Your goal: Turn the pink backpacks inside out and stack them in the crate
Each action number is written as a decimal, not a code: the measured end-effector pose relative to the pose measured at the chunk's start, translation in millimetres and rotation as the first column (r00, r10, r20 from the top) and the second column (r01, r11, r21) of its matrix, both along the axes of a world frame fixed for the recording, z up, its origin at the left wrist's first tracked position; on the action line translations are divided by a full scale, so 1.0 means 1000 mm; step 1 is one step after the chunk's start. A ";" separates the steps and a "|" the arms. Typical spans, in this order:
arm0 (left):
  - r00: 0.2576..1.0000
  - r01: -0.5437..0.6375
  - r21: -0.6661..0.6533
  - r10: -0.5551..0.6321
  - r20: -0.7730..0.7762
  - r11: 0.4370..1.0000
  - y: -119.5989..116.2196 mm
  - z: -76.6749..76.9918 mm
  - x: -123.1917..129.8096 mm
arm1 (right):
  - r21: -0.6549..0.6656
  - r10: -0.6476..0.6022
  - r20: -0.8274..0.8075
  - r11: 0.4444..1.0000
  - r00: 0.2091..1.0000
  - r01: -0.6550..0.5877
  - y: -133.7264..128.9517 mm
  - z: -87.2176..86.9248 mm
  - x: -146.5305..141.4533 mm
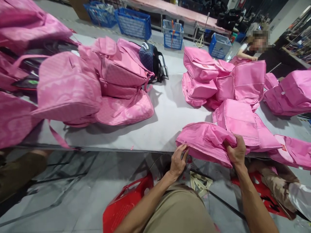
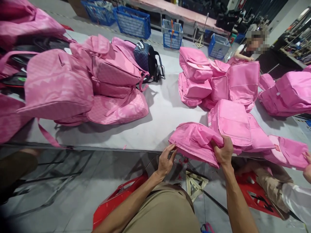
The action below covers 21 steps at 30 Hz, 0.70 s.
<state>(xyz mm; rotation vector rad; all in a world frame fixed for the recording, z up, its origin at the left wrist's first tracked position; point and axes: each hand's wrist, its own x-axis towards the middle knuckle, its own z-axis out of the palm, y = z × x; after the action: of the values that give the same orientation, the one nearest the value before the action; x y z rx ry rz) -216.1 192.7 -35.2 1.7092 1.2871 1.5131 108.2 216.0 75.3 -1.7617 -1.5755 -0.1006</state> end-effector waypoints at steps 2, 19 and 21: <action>0.999 0.020 -0.051 -0.019 0.029 0.998 -0.001 0.001 -0.002 | 0.004 0.005 0.000 1.000 1.000 -0.005 -0.003 0.000 -0.002; 0.992 0.125 -0.171 -0.119 0.047 0.977 0.033 0.059 -0.011 | 0.035 -0.071 0.126 0.997 0.989 0.067 0.014 0.003 -0.052; 0.991 0.118 -0.158 -0.127 -0.051 0.980 0.037 0.076 -0.007 | 0.041 -0.137 0.154 0.990 0.978 0.133 0.016 0.002 -0.064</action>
<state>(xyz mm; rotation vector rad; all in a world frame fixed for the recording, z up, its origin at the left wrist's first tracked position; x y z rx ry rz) -223.6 229.4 40.6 1.7120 1.2697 1.2668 43.9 231.9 77.4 -1.8744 -1.5532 -0.3343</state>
